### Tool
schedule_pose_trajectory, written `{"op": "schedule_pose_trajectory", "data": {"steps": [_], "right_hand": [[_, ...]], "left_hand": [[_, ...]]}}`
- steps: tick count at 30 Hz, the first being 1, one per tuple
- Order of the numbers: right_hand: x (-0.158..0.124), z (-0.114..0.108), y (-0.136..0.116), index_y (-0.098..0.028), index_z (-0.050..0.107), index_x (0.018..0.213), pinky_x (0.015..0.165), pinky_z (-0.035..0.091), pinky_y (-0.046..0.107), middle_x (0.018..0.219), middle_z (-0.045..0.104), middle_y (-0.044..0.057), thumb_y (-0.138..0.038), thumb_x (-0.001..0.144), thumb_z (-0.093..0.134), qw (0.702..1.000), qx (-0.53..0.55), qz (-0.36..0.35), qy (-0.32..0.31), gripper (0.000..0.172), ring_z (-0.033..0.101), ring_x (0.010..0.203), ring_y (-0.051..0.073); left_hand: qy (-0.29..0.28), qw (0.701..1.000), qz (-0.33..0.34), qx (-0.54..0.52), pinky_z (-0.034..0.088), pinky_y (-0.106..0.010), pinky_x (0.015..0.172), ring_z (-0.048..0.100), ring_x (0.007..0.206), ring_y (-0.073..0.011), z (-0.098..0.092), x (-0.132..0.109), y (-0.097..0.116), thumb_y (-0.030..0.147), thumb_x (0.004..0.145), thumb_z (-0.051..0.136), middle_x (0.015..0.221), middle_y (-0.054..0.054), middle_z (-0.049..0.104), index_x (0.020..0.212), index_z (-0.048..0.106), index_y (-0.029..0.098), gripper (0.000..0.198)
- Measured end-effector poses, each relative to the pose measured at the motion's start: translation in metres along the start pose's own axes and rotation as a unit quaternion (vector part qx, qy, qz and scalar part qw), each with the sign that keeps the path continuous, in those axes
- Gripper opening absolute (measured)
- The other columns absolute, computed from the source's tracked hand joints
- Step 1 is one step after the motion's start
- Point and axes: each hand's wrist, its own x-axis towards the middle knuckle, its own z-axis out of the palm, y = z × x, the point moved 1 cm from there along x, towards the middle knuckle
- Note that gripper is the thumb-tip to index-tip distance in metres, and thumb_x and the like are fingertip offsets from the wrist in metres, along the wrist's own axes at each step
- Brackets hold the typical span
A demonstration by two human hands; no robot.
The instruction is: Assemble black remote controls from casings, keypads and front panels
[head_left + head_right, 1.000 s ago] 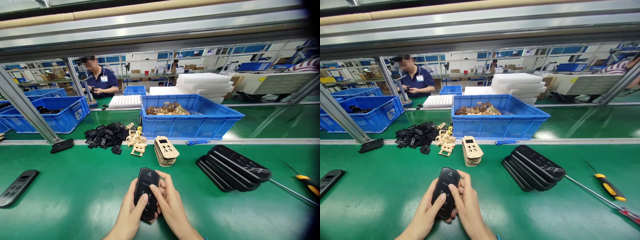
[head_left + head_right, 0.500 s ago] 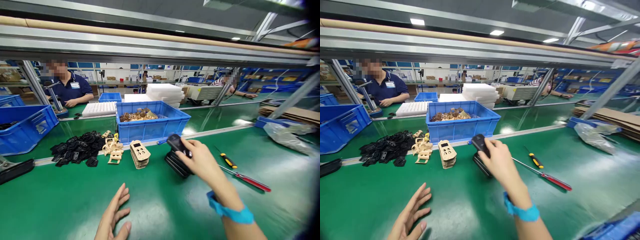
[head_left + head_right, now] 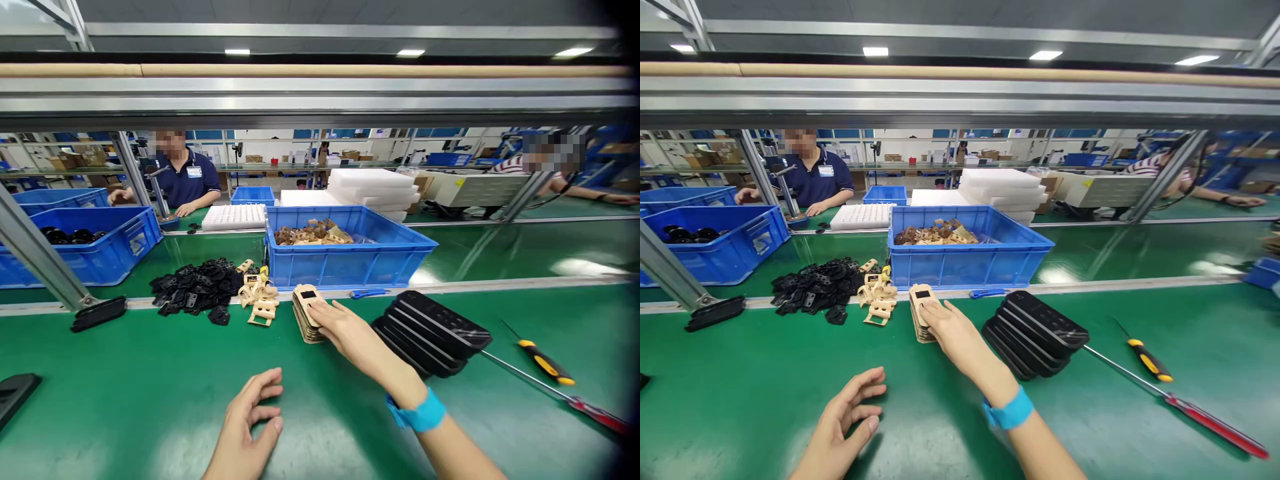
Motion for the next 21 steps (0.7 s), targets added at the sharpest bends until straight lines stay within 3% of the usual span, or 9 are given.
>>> {"op": "schedule_pose_trajectory", "data": {"steps": [3,6,8,10,12,14,16,18,21], "right_hand": [[-0.003,-0.001,-0.002,-0.016,0.062,0.12,0.101,0.042,0.052,0.123,0.064,0.012,-0.003,0.087,0.039,1.0,0.008,-0.015,0.015,0.042,0.058,0.116,0.026],[-0.015,-0.01,-0.017,-0.019,0.063,0.118,0.099,0.045,0.047,0.118,0.067,0.011,-0.011,0.092,0.037,0.986,0.092,0.014,0.141,0.038,0.062,0.111,0.024],[-0.024,-0.011,-0.035,-0.022,0.063,0.117,0.09,0.052,0.036,0.113,0.07,0.008,-0.019,0.094,0.04,0.957,0.196,0.082,0.199,0.032,0.066,0.103,0.022],[-0.031,-0.004,-0.051,-0.023,0.062,0.117,0.078,0.055,0.029,0.108,0.071,0.006,-0.028,0.094,0.044,0.924,0.298,0.159,0.18,0.03,0.068,0.096,0.022],[-0.036,0.009,-0.063,-0.022,0.057,0.123,0.071,0.056,0.027,0.097,0.073,0.005,-0.034,0.094,0.043,0.89,0.387,0.208,0.126,0.034,0.07,0.085,0.021],[-0.038,0.022,-0.067,-0.021,0.051,0.131,0.071,0.056,0.03,0.089,0.073,0.006,-0.037,0.095,0.039,0.871,0.429,0.225,0.083,0.041,0.069,0.078,0.021],[-0.04,0.031,-0.065,-0.022,0.051,0.132,0.083,0.053,0.039,0.101,0.07,0.009,-0.038,0.094,0.04,0.895,0.39,0.203,0.078,0.043,0.065,0.091,0.025],[-0.04,0.035,-0.064,-0.026,0.056,0.129,0.094,0.046,0.048,0.123,0.061,0.012,-0.042,0.087,0.054,0.939,0.312,0.133,0.063,0.045,0.056,0.109,0.031],[-0.042,0.037,-0.07,-0.032,0.05,0.133,0.094,0.046,0.045,0.128,0.058,0.01,-0.04,0.07,0.075,0.954,0.296,0.021,-0.035,0.069,0.054,0.11,0.031]], "left_hand": [[-0.007,1.0,-0.002,-0.011,0.048,-0.033,0.09,0.052,0.117,-0.027,-0.004,0.002,0.006,0.024,0.079,0.065,0.132,-0.013,0.053,0.124,0.057,0.024,0.045],[0.024,0.998,-0.011,-0.052,0.05,-0.033,0.085,0.055,0.111,-0.0266,-0.005,0.006,0.013,0.036,0.079,0.067,0.128,-0.014,0.055,0.123,0.058,0.023,0.048],[0.058,0.994,-0.016,-0.087,0.052,-0.032,0.077,0.059,0.099,-0.0232,-0.006,0.008,0.019,0.045,0.078,0.066,0.123,-0.014,0.058,0.126,0.056,0.022,0.054],[0.085,0.99,-0.016,-0.11,0.052,-0.028,0.067,0.061,0.081,-0.0176,-0.007,0.011,0.025,0.049,0.075,0.067,0.109,-0.013,0.064,0.122,0.059,0.019,0.056],[0.095,0.989,-0.025,-0.113,0.049,-0.024,0.056,0.058,0.062,-0.012,-0.008,0.013,0.03,0.051,0.072,0.071,0.08,-0.007,0.067,0.104,0.067,0.013,0.05],[0.097,0.988,-0.054,-0.111,0.045,-0.021,0.049,0.052,0.048,-0.0085,-0.011,0.014,0.031,0.052,0.068,0.073,0.056,-0.001,0.06,0.082,0.066,0.01,0.044],[0.089,0.984,-0.093,-0.12,0.042,-0.019,0.043,0.051,0.042,-0.0079,-0.012,0.015,0.03,0.052,0.064,0.076,0.049,0.001,0.058,0.072,0.06,0.012,0.043],[0.068,0.98,-0.128,-0.137,0.041,-0.018,0.04,0.054,0.041,-0.0093,-0.014,0.014,0.028,0.049,0.059,0.08,0.049,0.0,0.061,0.07,0.056,0.014,0.044],[0.032,0.969,-0.171,-0.174,0.042,-0.016,0.038,0.056,0.041,-0.01,-0.014,0.011,0.026,0.042,0.052,0.085,0.048,-0.001,0.062,0.066,0.055,0.014,0.044]]}}
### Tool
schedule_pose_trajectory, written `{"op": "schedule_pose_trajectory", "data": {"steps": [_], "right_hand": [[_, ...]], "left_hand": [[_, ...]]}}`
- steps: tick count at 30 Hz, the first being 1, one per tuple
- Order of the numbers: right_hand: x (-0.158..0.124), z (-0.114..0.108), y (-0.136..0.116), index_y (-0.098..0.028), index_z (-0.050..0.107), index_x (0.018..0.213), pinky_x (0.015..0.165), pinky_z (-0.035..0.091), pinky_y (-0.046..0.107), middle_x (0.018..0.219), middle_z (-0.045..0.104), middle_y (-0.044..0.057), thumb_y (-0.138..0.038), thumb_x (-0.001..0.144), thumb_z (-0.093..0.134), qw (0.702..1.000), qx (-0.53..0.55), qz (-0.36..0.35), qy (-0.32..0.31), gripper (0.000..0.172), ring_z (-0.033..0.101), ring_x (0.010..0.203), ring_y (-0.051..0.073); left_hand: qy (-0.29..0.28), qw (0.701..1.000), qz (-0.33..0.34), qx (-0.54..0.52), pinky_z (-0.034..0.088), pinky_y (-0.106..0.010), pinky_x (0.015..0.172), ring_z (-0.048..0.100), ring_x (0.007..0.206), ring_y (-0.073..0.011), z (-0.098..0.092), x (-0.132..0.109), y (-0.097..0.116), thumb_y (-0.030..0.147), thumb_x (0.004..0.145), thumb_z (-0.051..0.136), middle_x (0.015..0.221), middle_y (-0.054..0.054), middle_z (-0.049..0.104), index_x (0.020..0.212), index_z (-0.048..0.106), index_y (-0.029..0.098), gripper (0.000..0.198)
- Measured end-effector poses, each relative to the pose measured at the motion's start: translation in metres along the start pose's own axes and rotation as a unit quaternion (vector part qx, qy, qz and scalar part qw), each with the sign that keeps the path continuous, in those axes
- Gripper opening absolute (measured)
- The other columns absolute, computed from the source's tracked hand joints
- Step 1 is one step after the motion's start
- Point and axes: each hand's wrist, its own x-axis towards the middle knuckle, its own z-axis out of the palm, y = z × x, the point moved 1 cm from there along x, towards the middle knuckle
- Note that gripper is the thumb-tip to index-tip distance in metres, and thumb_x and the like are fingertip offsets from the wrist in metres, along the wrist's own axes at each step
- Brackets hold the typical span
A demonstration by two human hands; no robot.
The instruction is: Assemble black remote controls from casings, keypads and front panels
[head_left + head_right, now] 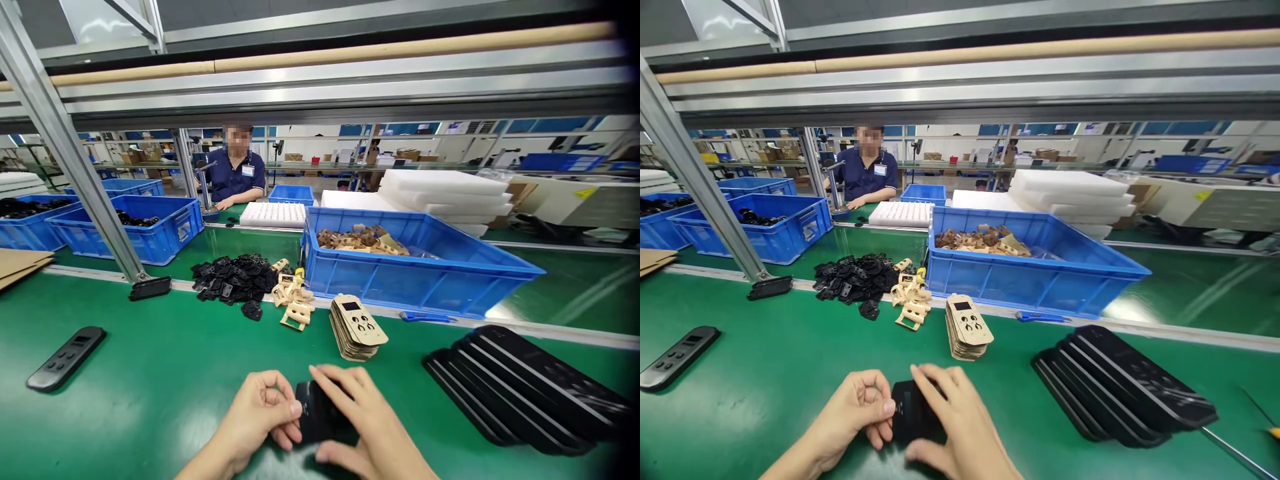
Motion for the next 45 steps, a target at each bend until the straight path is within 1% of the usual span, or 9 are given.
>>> {"op": "schedule_pose_trajectory", "data": {"steps": [4,10,18,22,27,31,35,40,45], "right_hand": [[-0.003,0.012,-0.01,-0.032,0.051,0.132,0.093,0.048,0.036,0.121,0.063,0.008,-0.031,0.068,0.078,0.992,0.113,-0.015,-0.062,0.069,0.059,0.106,0.026],[-0.006,0.019,-0.008,-0.03,0.064,0.12,0.089,0.051,0.04,0.119,0.066,0.01,-0.05,0.063,0.078,0.943,0.318,0.018,0.092,0.062,0.063,0.104,0.032],[0.0,-0.067,0.0,-0.027,0.07,0.097,0.091,0.05,0.028,0.11,0.067,-0.001,-0.069,0.061,0.068,0.665,0.519,0.113,0.526,0.055,0.057,0.109,0.018],[0.004,-0.052,0.0,-0.026,0.067,0.107,0.107,0.035,0.046,0.118,0.066,0.005,-0.063,0.059,0.074,0.688,0.548,0.186,0.438,0.061,0.052,0.119,0.026],[0.002,-0.019,-0.003,-0.026,0.064,0.113,0.11,0.029,0.047,0.127,0.061,0.007,-0.052,0.067,0.075,0.687,0.604,0.199,0.352,0.054,0.049,0.123,0.027],[0.0,-0.012,-0.002,-0.026,0.062,0.116,0.107,0.035,0.046,0.127,0.061,0.008,-0.048,0.073,0.072,0.697,0.612,0.178,0.33,0.05,0.05,0.122,0.027],[0.0,-0.01,-0.005,-0.023,0.062,0.118,0.1,0.043,0.048,0.117,0.066,0.01,-0.049,0.072,0.072,0.693,0.638,0.171,0.289,0.054,0.058,0.112,0.028],[0.002,-0.04,0.005,-0.026,0.065,0.107,0.108,0.032,0.049,0.109,0.067,0.004,-0.064,0.071,0.064,0.629,0.633,0.175,0.416,0.053,0.052,0.118,0.025],[0.001,-0.06,0.011,-0.028,0.067,0.101,0.112,0.026,0.048,0.114,0.065,0.0,-0.065,0.072,0.061,0.617,0.598,0.157,0.486,0.047,0.042,0.128,0.022]], "left_hand": [[-0.06,0.992,-0.06,-0.095,0.04,-0.013,0.038,0.052,0.037,-0.0053,0.001,-0.002,-0.007,0.034,0.046,0.09,0.049,0.0,0.061,0.061,0.055,0.013,0.043],[-0.156,0.97,-0.053,-0.182,0.033,-0.01,0.035,0.051,0.039,-0.0038,0.006,0.008,-0.018,0.035,0.055,0.087,0.054,0.002,0.061,0.07,0.054,0.015,0.042],[0.027,0.996,0.079,-0.042,0.047,-0.014,0.05,0.055,0.05,-0.0044,-0.008,0.015,0.008,0.037,0.076,0.07,0.063,0.001,0.061,0.073,0.043,0.018,0.033],[0.047,0.979,0.176,0.089,0.055,-0.031,0.074,0.067,0.081,-0.0177,-0.001,0.049,0.035,0.033,0.08,0.061,0.089,-0.009,0.066,0.086,0.051,0.017,0.02],[-0.02,0.932,0.29,0.217,0.042,-0.042,0.102,0.049,0.123,-0.0284,0.021,0.072,0.069,0.005,0.063,0.065,0.145,-0.008,0.041,0.128,0.052,0.026,0.069],[-0.192,0.766,0.445,0.422,0.03,-0.042,0.112,0.04,0.133,-0.0234,0.039,0.053,0.065,-0.002,0.072,0.05,0.14,-0.004,0.05,0.136,0.047,0.026,0.069],[-0.163,0.664,0.57,0.456,0.051,-0.03,0.09,0.065,0.105,-0.0195,0.039,0.04,0.043,0.008,0.088,0.045,0.107,-0.009,0.072,0.113,0.067,0.022,0.036],[-0.099,0.629,0.642,0.428,0.055,-0.025,0.075,0.07,0.087,-0.016,0.025,0.039,0.037,0.011,0.089,0.043,0.093,-0.007,0.075,0.107,0.068,0.02,0.032],[0.054,0.676,0.571,0.462,0.051,-0.036,0.094,0.061,0.112,-0.0209,0.006,0.076,0.066,0.009,0.089,0.041,0.127,-0.009,0.061,0.12,0.063,0.025,0.041]]}}
